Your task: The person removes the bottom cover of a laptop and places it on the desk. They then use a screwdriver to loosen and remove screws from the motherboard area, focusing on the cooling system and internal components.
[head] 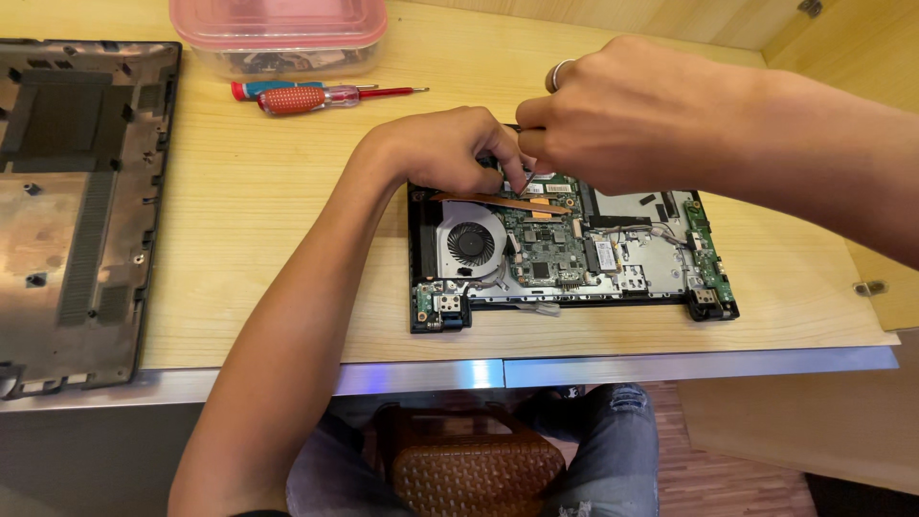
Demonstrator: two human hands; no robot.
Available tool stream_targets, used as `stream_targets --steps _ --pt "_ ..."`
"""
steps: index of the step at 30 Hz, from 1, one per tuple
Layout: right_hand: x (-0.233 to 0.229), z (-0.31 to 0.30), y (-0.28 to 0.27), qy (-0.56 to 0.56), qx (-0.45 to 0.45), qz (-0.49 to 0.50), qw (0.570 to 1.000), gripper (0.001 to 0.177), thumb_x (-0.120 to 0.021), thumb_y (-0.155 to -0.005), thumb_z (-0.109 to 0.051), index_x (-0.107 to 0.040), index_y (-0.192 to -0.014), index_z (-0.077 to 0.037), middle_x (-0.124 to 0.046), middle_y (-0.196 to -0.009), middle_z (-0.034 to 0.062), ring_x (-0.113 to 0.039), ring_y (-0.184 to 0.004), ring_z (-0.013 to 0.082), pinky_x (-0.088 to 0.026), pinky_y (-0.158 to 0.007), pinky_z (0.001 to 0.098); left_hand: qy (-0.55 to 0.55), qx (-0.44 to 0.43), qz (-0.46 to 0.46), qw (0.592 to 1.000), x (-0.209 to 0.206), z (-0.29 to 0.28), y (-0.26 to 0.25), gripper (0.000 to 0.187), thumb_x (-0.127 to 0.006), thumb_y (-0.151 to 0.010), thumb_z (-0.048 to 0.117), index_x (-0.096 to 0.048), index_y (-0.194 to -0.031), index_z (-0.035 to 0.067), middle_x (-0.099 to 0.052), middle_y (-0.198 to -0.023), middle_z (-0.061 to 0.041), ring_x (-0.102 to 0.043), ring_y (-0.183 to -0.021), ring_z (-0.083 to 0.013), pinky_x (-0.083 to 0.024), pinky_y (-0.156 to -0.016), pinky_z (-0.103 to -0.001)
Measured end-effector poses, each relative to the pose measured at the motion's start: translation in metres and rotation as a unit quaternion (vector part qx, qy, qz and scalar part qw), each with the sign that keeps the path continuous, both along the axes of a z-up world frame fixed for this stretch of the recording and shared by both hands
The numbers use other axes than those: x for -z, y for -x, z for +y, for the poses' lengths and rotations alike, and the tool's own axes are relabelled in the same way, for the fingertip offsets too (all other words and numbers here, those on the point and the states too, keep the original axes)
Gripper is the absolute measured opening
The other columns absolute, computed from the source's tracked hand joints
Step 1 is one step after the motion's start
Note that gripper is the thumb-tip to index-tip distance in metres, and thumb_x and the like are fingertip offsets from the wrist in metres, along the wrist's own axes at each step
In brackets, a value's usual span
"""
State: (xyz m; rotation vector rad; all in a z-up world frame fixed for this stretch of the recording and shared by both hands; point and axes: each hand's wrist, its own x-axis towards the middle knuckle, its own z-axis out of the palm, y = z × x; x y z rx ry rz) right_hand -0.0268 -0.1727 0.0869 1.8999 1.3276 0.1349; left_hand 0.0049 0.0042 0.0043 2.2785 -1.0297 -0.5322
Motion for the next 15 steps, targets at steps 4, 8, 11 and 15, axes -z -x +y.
stream_targets --steps 4,8,11,15 --pt "-0.009 0.007 0.009 0.015 -0.012 0.025 0.999 0.030 -0.053 -0.084 -0.006 -0.049 -0.109 -0.023 -0.054 -0.102 -0.0042 -0.069 -0.057 0.0274 -0.054 -0.039 0.0413 -0.019 -0.009 0.008 1.000 -0.002 0.001 0.000 0.033 -0.054 -0.077 0.017 -0.073 -0.103 0.027 -0.060 -0.062 0.002 -0.043 -0.048 -0.0130 -0.033 -0.046 -0.029" --pt "-0.005 0.015 0.015 0.012 -0.017 0.014 1.000 0.026 -0.053 -0.088 -0.008 -0.051 -0.108 -0.024 -0.054 -0.101 -0.0028 -0.070 -0.055 0.0292 -0.053 -0.039 0.0417 -0.033 -0.032 -0.007 0.999 0.009 -0.002 -0.006 0.008 -0.057 -0.071 0.017 -0.056 -0.078 0.013 -0.046 -0.060 0.001 -0.041 -0.054 -0.0141 -0.030 -0.048 -0.034" --pt "-0.001 0.025 0.017 0.030 0.168 -0.003 0.985 0.034 -0.042 -0.084 -0.038 -0.066 -0.079 -0.015 -0.069 -0.073 0.0047 -0.068 -0.068 0.0295 -0.049 -0.052 0.0388 -0.015 -0.015 0.019 1.000 -0.002 0.000 0.002 0.031 -0.056 -0.078 0.015 -0.075 -0.100 0.026 -0.066 -0.079 0.009 -0.044 -0.053 -0.0115 -0.036 -0.051 -0.027" --pt "-0.003 0.027 0.013 0.085 0.198 0.002 0.976 0.022 -0.048 -0.093 -0.018 -0.067 -0.083 -0.017 -0.069 -0.085 0.0029 -0.069 -0.078 0.0306 -0.052 -0.053 0.0374 0.008 -0.003 0.034 0.999 -0.002 0.000 0.002 0.030 -0.053 -0.077 0.011 -0.073 -0.096 0.023 -0.069 -0.098 0.018 -0.045 -0.054 -0.0097 -0.038 -0.053 -0.025"
